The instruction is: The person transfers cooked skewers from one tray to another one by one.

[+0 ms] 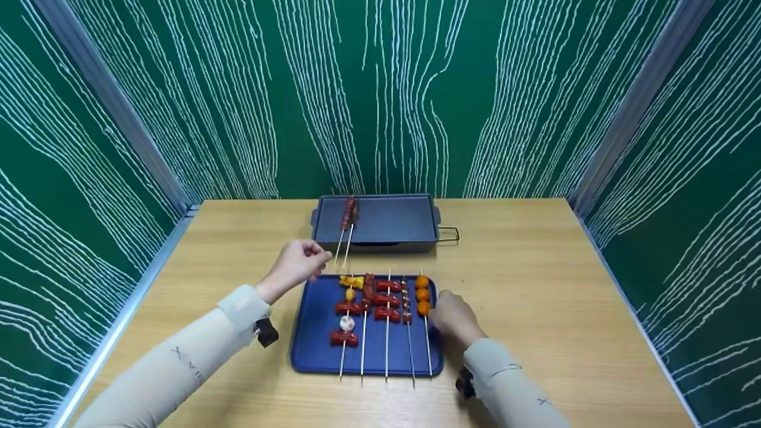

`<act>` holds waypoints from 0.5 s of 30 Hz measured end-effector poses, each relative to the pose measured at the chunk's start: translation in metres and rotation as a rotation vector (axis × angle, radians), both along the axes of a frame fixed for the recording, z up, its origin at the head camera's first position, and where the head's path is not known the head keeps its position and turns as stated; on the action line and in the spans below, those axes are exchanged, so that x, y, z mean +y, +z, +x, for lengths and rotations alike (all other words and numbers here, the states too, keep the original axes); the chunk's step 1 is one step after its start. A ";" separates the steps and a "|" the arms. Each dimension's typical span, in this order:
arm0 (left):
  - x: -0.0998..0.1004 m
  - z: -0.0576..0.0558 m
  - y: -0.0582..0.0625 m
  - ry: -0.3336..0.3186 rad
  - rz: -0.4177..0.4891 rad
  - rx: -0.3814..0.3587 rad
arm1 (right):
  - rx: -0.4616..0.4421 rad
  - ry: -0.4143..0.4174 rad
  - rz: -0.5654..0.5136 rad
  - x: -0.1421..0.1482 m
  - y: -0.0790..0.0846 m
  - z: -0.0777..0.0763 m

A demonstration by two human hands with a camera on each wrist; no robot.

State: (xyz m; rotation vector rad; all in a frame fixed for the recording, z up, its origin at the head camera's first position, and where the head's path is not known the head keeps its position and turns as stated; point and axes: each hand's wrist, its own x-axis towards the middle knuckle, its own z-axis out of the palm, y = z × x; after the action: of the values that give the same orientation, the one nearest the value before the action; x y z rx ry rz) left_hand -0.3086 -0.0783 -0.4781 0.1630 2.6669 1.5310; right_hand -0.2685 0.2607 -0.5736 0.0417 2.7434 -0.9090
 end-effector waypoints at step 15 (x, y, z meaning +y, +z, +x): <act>0.012 -0.034 -0.002 0.038 0.083 -0.070 | -0.016 0.002 -0.025 0.001 0.001 0.001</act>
State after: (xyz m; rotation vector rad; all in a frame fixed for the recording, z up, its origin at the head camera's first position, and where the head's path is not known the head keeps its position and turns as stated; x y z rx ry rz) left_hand -0.3429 -0.0659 -0.4801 0.0619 2.5697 1.6277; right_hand -0.2679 0.2614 -0.5724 0.0421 2.7163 -0.9379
